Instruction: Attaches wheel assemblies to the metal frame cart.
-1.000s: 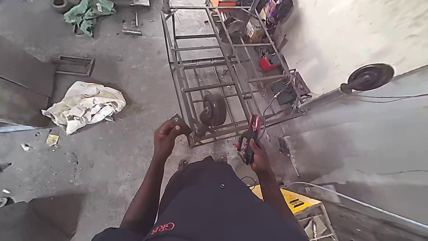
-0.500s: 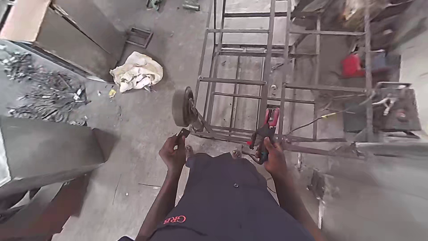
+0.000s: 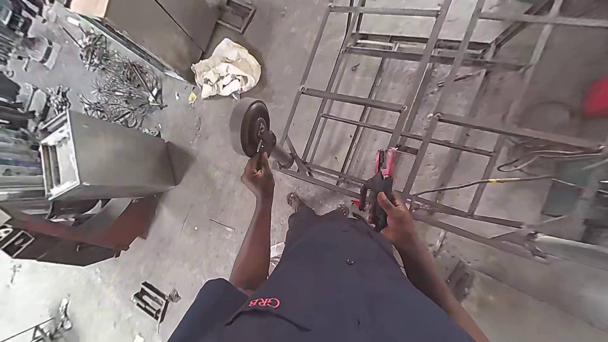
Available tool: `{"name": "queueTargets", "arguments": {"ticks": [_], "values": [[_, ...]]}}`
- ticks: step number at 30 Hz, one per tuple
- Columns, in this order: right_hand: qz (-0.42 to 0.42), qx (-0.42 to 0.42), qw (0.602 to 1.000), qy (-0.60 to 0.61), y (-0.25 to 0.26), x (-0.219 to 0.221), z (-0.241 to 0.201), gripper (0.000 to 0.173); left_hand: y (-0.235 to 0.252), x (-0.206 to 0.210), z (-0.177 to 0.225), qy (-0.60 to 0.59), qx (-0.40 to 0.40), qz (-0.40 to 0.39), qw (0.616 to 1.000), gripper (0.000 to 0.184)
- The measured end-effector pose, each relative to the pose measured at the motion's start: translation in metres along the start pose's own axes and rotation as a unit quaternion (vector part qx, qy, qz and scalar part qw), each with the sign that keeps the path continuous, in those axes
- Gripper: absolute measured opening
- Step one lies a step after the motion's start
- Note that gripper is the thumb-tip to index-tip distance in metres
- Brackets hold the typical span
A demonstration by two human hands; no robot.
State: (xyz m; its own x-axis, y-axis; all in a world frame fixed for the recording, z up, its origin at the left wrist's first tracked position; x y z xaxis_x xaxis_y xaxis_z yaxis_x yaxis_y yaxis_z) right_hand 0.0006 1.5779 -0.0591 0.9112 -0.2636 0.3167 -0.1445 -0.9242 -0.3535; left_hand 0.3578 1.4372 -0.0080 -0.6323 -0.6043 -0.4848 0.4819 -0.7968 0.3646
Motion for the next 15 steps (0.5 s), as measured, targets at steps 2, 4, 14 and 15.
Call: {"name": "queueTargets", "arguments": {"ticks": [2,4,14,15], "values": [[0.003,0.006,1.000,0.001,0.000,-0.006,-0.003,0.036,0.002,0.005,0.002,-0.005,0.002,0.022,1.000,0.013],[0.010,0.015,1.000,0.003,-0.001,-0.015,-0.003,0.034,0.001,0.006,0.005,0.015,-0.005,0.032,0.999,0.014],[0.027,0.018,0.999,0.025,-0.004,-0.038,-0.003,0.031,0.001,0.010,0.013,0.080,-0.044,0.058,0.994,0.019],[0.025,0.017,0.999,0.026,-0.004,-0.039,-0.003,0.031,0.001,0.010,0.013,0.086,-0.045,0.059,0.993,0.020]]}}
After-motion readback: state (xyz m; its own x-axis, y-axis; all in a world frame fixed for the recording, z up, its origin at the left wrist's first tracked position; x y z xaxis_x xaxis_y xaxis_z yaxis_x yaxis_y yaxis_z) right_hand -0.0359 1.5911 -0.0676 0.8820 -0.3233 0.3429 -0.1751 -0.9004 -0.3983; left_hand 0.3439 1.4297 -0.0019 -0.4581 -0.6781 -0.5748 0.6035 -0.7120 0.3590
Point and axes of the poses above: each hand's wrist, its own y-axis towards the middle knuckle, its own x-axis out of the palm, z = x × y, the point moved 5 cm from there along y, towards the middle knuckle, and after that the axes turned 10 degrees about -x, right-handed, at the moved point
